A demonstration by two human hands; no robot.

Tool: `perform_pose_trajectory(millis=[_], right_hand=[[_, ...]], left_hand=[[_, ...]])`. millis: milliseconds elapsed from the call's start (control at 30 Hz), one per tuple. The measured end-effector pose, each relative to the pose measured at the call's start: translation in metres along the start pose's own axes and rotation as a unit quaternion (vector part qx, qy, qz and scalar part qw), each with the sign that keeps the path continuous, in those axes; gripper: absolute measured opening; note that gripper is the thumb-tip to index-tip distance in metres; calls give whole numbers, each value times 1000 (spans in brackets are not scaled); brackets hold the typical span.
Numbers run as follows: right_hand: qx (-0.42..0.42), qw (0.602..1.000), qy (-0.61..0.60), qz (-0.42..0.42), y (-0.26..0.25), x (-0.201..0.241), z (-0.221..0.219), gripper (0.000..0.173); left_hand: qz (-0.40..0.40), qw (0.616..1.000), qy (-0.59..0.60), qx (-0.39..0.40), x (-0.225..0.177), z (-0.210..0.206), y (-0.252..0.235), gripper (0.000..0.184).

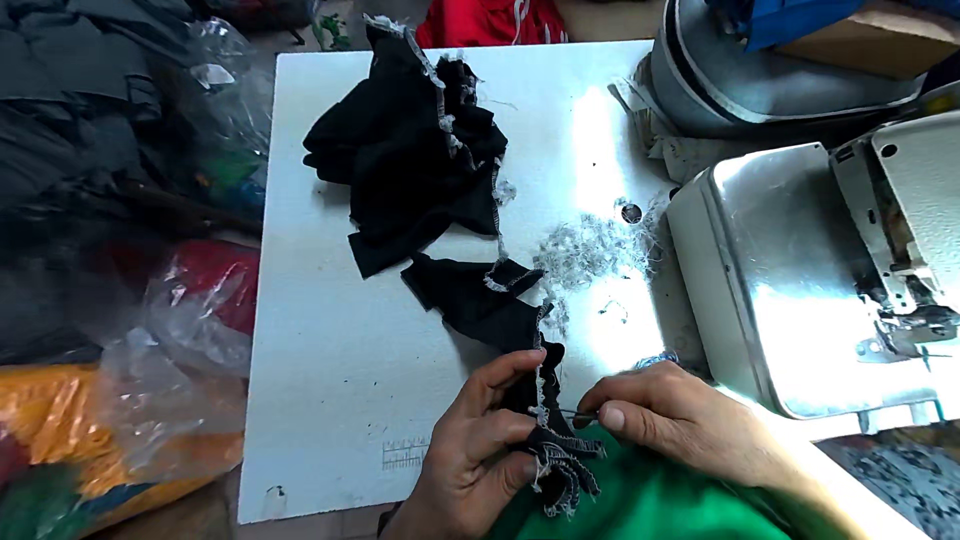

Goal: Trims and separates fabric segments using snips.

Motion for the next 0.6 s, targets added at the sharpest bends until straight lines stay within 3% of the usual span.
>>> perform_pose_trajectory(millis=[200, 600], right_hand=[[55, 998, -20, -6, -3, 0, 1, 52], [11, 998, -19, 51, -10, -1, -9, 39]], left_hand=[[-16, 999, -9, 26, -1, -2, -1, 27], [-19, 996, -24, 81, -3, -4, -2, 33]])
Point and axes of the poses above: each hand's wrist, its own y-axis away from the middle knuckle, its own z-axis out of the back of the hand, x = y × z, the point moved 1 cm from there along -y, towards the middle knuckle, and after that the axes turned 2 degrees about -x, right-handed, at the moved point
